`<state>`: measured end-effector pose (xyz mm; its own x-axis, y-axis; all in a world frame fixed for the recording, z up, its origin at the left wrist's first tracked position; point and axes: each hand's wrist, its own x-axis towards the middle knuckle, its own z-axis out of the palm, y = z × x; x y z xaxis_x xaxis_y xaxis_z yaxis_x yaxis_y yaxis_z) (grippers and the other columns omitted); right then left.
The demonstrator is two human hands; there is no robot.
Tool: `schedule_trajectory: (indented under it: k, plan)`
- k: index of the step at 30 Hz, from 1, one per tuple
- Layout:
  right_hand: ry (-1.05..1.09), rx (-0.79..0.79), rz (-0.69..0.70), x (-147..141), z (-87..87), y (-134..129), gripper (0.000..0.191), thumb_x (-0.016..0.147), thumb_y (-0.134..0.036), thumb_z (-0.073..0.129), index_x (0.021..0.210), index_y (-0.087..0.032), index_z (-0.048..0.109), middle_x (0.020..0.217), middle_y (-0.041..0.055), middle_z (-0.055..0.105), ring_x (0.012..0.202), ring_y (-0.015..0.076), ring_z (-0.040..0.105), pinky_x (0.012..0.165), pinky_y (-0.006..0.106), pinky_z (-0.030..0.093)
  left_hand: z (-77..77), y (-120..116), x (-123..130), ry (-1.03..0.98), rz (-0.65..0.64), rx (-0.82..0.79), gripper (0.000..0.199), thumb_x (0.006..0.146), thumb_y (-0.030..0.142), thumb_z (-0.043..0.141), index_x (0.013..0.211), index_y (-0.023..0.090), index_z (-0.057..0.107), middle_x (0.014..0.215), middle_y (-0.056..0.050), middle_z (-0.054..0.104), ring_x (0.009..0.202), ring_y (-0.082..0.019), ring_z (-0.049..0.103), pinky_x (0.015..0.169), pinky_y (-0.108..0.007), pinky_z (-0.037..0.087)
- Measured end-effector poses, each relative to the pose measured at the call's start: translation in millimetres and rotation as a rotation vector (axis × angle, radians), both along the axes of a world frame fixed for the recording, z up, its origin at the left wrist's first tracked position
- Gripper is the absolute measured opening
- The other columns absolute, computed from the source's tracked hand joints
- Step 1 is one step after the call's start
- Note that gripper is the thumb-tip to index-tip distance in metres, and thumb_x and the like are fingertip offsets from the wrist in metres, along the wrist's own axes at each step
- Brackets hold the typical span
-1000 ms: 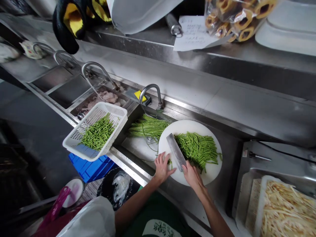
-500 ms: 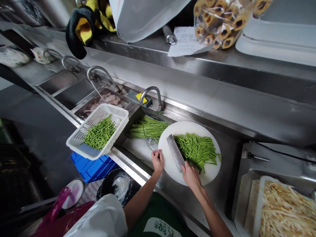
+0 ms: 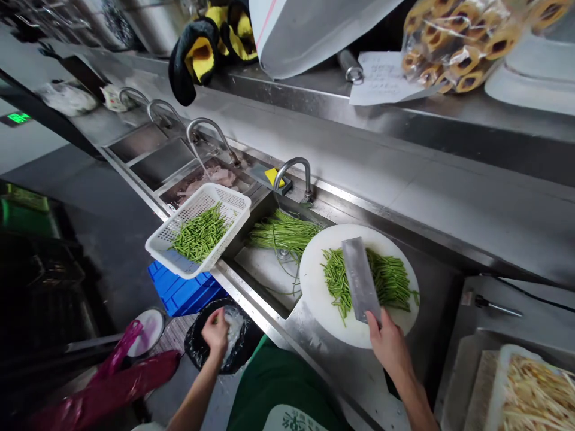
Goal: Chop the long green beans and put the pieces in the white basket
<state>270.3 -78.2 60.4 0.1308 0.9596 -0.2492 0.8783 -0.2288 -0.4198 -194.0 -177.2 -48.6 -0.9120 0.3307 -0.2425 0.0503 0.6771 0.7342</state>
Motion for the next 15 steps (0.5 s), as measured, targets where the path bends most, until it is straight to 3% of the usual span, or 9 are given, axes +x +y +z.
schedule_trajectory:
  k: [2,4,6,7,10,13,15]
  plan:
    - [-0.019,0.021,-0.092,20.3,4.9,-3.3,0.043,0.089,-0.057,0.038,0.094,-0.021,0.061,0.079,0.0121,0.072,0.078,0.029,0.069,0.065,0.033,0.046,-6.0,-44.7,-56.0,0.102,0.033,-0.201,0.034,0.075,0.046,0.057,0.086,0.017,0.069,0.08,-0.01,0.068,0.084,-0.031,0.066,0.071,-0.039,0.052]
    - [-0.038,0.022,-0.165,37.1,7.2,-6.6,0.043,0.086,-0.057,0.039,0.094,-0.021,0.062,0.074,0.0107,0.07,0.072,0.0286,0.067,0.063,0.034,0.046,-11.3,-71.5,-91.7,0.139,0.02,-0.406,0.043,0.066,0.051,0.066,0.093,0.017,0.07,0.096,-0.015,0.069,0.097,-0.041,0.065,0.073,-0.047,0.053]
    - [-0.053,0.025,-0.21,48.8,7.0,-11.7,0.043,0.085,-0.057,0.04,0.093,-0.022,0.062,0.068,0.0086,0.068,0.066,0.0276,0.065,0.062,0.035,0.046,-10.3,-72.3,-101.5,0.211,-0.009,-0.48,0.052,0.065,0.055,0.066,0.101,0.018,0.069,0.112,-0.019,0.066,0.104,-0.046,0.062,0.074,-0.053,0.053]
    - [-0.059,0.023,-0.227,52.8,6.4,-15.3,0.042,0.085,-0.057,0.041,0.092,-0.022,0.062,0.066,0.0075,0.067,0.064,0.027,0.064,0.061,0.035,0.046,-6.2,-62.5,-96.0,0.247,-0.066,-0.44,0.05,0.068,0.055,0.062,0.101,0.018,0.068,0.114,-0.019,0.065,0.105,-0.044,0.062,0.076,-0.053,0.053]
    - [-0.079,-0.022,-0.276,58.5,4.5,-29.7,0.039,0.085,-0.057,0.039,0.086,-0.023,0.059,0.056,0.0041,0.061,0.055,0.0257,0.06,0.061,0.036,0.044,17.4,-1.0,-40.3,0.243,-0.43,-0.092,0.035,0.079,0.049,0.051,0.087,0.019,0.067,0.096,-0.012,0.07,0.094,-0.032,0.065,0.084,-0.044,0.052]
    - [-0.077,-0.066,-0.318,58.1,4.4,-46.0,0.036,0.085,-0.058,0.038,0.081,-0.026,0.054,0.051,0.0016,0.057,0.051,0.0248,0.057,0.059,0.035,0.042,41.3,79.1,56.4,0.139,-0.772,0.205,0.035,0.087,0.045,0.044,0.083,0.018,0.067,0.089,-0.012,0.069,0.087,-0.026,0.064,0.082,-0.04,0.051]
    - [-0.072,-0.079,-0.34,57.0,4.2,-56.9,0.036,0.085,-0.059,0.037,0.078,-0.027,0.05,0.05,0.0009,0.056,0.049,0.0246,0.057,0.057,0.035,0.041,47.9,124.6,124.7,0.058,-0.98,0.265,0.031,0.088,0.041,0.048,0.081,0.019,0.069,0.084,-0.009,0.069,0.081,-0.021,0.063,0.077,-0.033,0.05]
